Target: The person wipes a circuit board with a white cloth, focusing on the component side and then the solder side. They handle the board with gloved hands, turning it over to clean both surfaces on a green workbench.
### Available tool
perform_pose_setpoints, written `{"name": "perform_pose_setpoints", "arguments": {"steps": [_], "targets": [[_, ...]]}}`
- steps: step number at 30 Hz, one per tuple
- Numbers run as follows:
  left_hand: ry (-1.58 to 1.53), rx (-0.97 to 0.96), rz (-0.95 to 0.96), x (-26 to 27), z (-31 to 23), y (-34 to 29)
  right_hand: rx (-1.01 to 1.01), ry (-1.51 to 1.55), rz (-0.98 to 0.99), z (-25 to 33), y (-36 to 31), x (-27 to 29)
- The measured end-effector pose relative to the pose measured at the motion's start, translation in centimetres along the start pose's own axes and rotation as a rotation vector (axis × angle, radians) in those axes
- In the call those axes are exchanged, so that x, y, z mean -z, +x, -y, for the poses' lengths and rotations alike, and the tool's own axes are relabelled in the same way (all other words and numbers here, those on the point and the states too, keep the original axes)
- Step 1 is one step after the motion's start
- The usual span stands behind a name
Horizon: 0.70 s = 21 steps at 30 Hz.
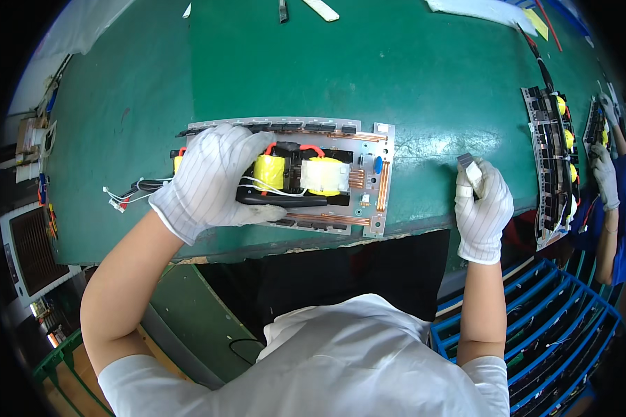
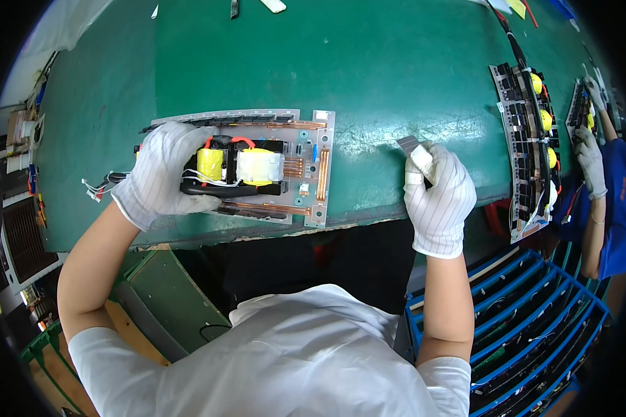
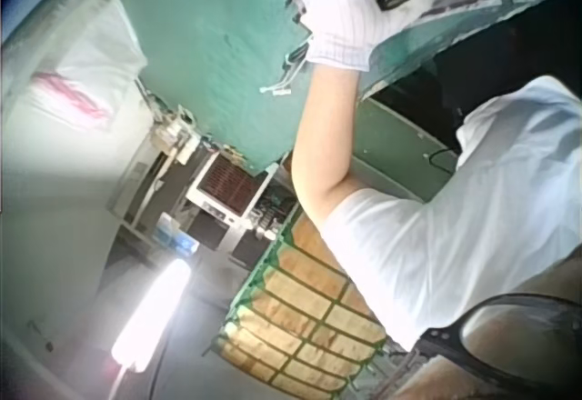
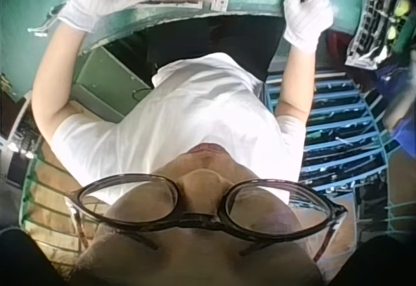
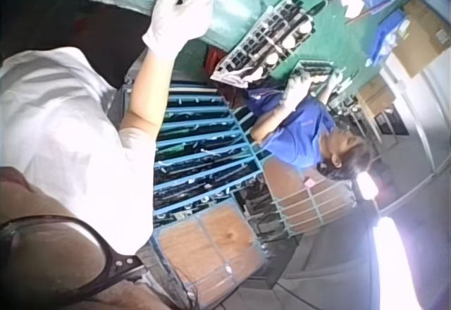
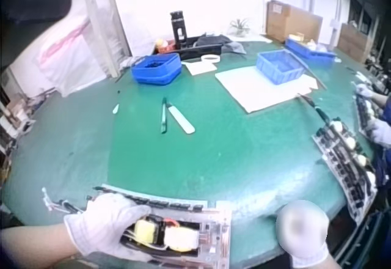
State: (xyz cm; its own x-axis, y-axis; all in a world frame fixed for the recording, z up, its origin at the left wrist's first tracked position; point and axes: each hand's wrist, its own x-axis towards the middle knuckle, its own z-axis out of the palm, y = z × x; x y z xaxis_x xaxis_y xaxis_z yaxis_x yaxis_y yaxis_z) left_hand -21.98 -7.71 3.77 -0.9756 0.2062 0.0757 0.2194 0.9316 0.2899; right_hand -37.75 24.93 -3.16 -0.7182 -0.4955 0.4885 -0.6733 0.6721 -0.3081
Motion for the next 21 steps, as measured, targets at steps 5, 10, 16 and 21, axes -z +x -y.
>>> {"name": "perform_pose_setpoints", "arguments": {"steps": [5, 10, 16, 21], "targets": [[0.018, -0.003, -0.024, -0.02, -0.07, -0.14, -0.005, -0.036, 0.003, -0.11, -0.08, 0.03], [0.054, 0.010, -0.018, -0.07, -0.26, -0.38, -0.002, -0.043, 0.006, -0.33, -0.35, -0.14], [0.092, -0.013, -0.056, -0.13, -0.40, -0.64, 0.021, -0.060, -0.022, -0.26, -0.42, -0.21], [0.040, 0.055, 0.016, -0.09, -0.19, -0.81, 0.008, -0.060, -0.020, -0.49, -0.51, -0.34]]}}
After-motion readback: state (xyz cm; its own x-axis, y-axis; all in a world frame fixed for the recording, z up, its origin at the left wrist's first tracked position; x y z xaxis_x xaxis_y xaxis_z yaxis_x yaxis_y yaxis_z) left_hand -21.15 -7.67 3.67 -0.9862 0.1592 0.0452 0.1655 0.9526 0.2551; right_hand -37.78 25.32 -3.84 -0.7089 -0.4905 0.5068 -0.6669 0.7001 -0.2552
